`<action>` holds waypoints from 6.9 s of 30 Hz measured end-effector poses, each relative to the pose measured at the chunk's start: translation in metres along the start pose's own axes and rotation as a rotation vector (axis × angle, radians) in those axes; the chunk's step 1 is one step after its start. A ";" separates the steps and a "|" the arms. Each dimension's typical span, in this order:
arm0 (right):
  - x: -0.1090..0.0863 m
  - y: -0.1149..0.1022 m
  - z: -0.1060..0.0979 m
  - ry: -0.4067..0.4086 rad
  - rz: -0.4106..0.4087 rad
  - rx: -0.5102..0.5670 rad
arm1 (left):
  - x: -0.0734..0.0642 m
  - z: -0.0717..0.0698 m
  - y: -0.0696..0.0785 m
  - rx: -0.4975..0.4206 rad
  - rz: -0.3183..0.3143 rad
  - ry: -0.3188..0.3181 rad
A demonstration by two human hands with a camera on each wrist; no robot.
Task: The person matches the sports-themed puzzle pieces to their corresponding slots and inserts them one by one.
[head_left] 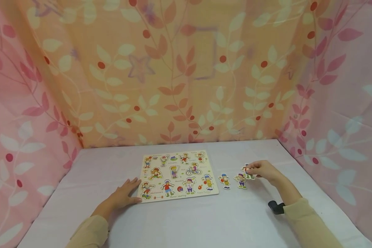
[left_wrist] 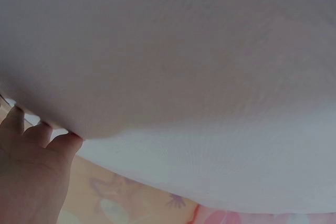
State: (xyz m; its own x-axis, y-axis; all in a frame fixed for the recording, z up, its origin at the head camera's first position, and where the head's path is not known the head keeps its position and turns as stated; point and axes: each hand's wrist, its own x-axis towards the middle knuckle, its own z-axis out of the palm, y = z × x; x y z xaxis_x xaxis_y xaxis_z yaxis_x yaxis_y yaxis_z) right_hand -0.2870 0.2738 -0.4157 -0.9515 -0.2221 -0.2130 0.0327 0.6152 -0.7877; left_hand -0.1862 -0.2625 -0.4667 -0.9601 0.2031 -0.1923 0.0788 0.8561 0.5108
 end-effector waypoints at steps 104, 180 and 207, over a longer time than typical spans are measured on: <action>0.051 -0.142 0.252 -0.191 -0.041 0.027 | 0.001 -0.005 0.005 0.002 -0.014 -0.022; 0.023 0.029 0.019 -0.159 0.108 0.096 | -0.001 -0.003 0.000 -0.040 0.008 -0.012; 0.030 0.016 0.036 0.015 0.261 -0.040 | -0.001 -0.002 -0.001 -0.027 -0.006 -0.014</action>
State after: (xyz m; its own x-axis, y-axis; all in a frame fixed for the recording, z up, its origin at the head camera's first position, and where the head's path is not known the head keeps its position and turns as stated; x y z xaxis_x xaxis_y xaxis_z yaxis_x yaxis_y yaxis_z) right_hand -0.3045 0.2500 -0.4555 -0.9168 -0.0414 -0.3972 0.2655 0.6797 -0.6837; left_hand -0.1861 -0.2645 -0.4660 -0.9567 0.2046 -0.2070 0.0653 0.8440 0.5324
